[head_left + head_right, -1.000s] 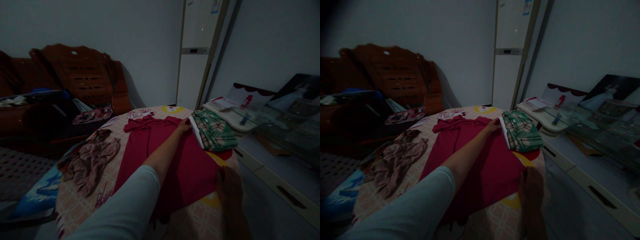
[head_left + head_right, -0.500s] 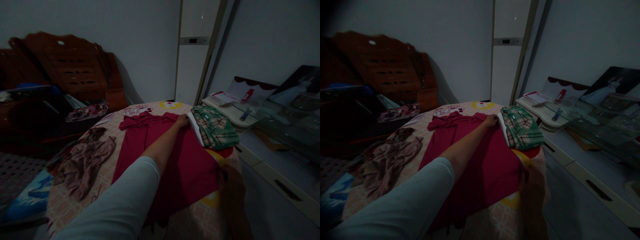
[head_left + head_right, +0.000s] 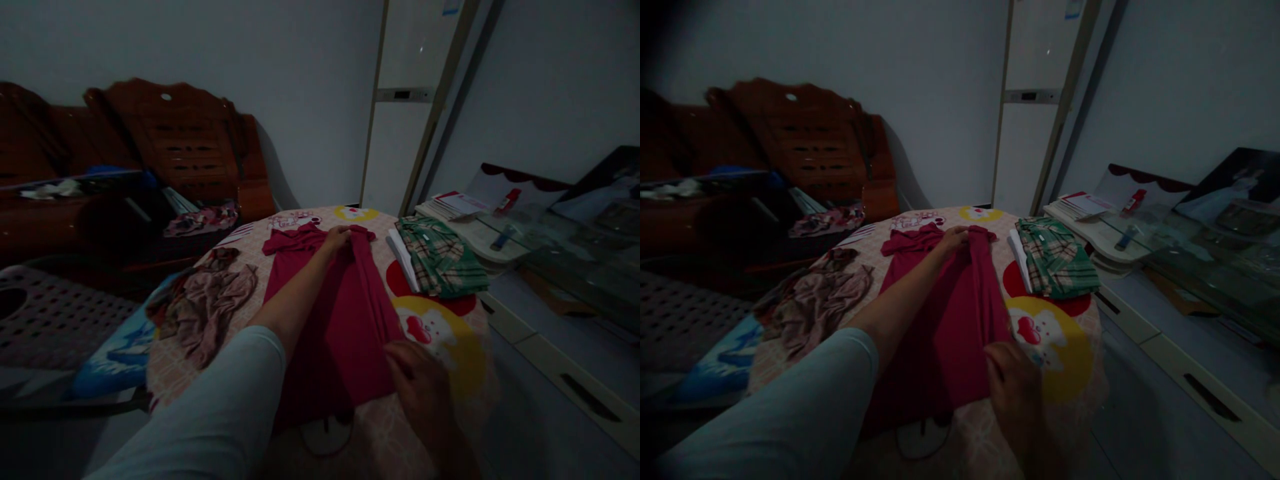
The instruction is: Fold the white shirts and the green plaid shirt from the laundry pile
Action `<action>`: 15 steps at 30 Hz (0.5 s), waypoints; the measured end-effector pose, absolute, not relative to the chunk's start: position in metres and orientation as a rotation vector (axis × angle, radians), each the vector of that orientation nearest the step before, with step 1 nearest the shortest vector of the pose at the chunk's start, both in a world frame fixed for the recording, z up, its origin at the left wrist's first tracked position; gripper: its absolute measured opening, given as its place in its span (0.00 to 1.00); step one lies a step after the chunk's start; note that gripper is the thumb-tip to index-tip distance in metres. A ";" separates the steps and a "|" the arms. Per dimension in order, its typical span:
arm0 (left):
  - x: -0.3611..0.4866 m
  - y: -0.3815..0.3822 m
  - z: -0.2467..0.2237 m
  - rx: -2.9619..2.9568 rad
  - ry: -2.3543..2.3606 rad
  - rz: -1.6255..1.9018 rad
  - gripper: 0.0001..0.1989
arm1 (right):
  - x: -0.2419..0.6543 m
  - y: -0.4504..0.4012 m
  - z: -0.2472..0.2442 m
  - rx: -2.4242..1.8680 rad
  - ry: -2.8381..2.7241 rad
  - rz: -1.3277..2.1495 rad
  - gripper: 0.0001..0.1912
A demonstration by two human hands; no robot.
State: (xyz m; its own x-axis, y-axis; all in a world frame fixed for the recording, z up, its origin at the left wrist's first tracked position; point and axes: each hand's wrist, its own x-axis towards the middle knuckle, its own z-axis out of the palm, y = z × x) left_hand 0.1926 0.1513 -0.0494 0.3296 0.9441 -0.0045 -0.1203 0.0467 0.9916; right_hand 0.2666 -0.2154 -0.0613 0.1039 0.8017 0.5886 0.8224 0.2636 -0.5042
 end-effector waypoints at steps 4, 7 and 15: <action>0.163 0.150 -0.060 1.101 0.962 1.073 0.09 | 0.238 -0.209 -0.063 -1.580 -1.908 0.106 0.14; 0.155 0.148 -0.065 1.074 0.946 1.093 0.10 | 0.233 -0.208 -0.066 -1.602 -1.997 0.072 0.14; 0.155 0.148 -0.063 1.069 0.873 1.106 0.13 | 0.240 -0.207 -0.067 -1.591 -2.018 0.028 0.15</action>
State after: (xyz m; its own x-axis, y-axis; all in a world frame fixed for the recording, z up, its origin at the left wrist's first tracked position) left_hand 0.1549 0.1484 -0.0626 0.2405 0.9701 -0.0319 -0.2564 0.0952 0.9619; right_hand 0.2397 -0.2070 -0.0668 -0.1356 0.9007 0.4128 0.8890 0.2945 -0.3506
